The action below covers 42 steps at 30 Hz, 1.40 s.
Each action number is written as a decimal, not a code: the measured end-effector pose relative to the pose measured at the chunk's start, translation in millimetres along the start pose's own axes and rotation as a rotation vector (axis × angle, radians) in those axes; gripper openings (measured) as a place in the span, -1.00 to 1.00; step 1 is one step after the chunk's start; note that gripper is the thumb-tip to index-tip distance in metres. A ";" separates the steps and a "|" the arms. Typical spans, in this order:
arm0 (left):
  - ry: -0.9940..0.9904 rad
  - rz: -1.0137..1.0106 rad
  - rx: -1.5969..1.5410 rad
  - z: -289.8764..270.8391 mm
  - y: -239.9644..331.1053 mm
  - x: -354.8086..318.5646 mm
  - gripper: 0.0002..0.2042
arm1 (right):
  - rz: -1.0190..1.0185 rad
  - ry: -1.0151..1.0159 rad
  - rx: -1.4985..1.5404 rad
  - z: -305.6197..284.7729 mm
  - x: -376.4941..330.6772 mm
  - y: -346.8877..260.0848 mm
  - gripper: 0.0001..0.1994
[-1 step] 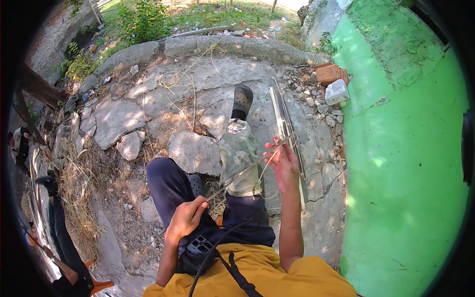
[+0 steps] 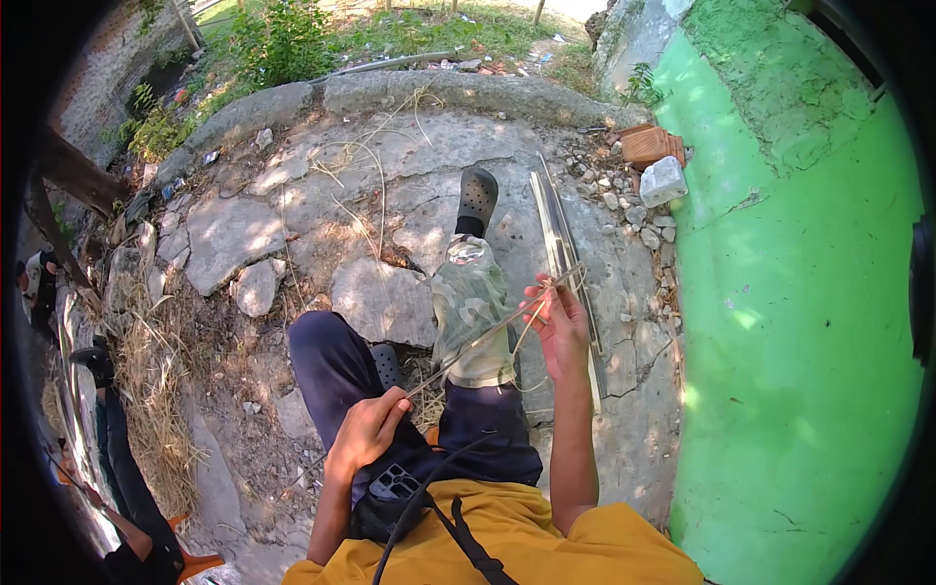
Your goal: The person uses a large blade to strip the outer layer from long bamboo stalks, performing multiple passes along the length of the stalks to shave off thin strips.
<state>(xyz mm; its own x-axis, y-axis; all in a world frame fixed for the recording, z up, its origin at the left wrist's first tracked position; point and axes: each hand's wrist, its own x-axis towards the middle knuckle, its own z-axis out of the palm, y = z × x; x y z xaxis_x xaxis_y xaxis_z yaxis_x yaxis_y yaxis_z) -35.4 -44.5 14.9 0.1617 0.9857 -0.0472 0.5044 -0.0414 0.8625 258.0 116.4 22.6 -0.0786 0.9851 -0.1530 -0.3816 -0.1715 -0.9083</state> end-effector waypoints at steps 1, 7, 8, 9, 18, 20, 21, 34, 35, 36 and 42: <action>-0.007 -0.012 -0.006 0.2 0.6 0.8 -0.81 | -0.014 0.025 -0.014 -3.4 1.7 4.5 -0.62; -0.095 -0.098 -0.029 -11.0 9.9 4.0 -0.81 | -0.125 0.104 -0.353 2.4 -1.9 -4.4 -0.71; -0.099 -0.092 -0.050 -11.8 8.5 4.1 -0.80 | -0.156 0.094 -0.417 2.0 -3.1 -7.1 -0.73; -0.099 -0.092 -0.043 -13.3 9.1 3.9 -0.80 | -0.157 0.094 -0.411 0.8 -5.0 -10.4 -0.73; -0.011 0.117 -0.083 -20.0 51.6 39.5 -0.60 | -0.265 0.046 -0.581 3.7 -16.6 -35.4 -0.76; -0.035 0.123 -0.166 -12.7 72.9 60.5 -0.58 | -0.297 0.039 -0.750 10.1 -20.3 -40.9 -0.77; -0.032 0.129 -0.168 -6.7 81.5 72.1 -0.58 | -0.303 0.039 -0.754 11.5 -21.6 -42.4 -0.77; 0.103 0.138 -0.487 48.8 100.3 128.6 -0.85 | -0.619 0.072 -1.138 18.9 -26.8 -62.2 -0.87; 0.125 0.117 -0.513 49.9 101.8 128.5 -0.86 | -0.618 0.076 -1.150 19.5 -26.4 -63.1 -0.88; 0.127 0.119 -0.511 49.8 103.8 128.6 -0.86 | -0.620 0.075 -1.148 19.4 -25.6 -64.4 -0.88; 0.127 0.091 -0.446 36.9 113.4 122.4 -0.84 | -0.732 0.061 -1.184 20.3 -27.4 -75.3 -0.93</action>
<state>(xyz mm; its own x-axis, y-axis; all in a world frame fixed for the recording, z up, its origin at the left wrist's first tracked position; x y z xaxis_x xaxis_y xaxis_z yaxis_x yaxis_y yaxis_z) 72.9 65.5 88.4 0.0688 0.9947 0.0763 0.0745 -0.0814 0.9939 270.1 102.1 103.1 -0.1504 0.8494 0.5059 0.6815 0.4598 -0.5694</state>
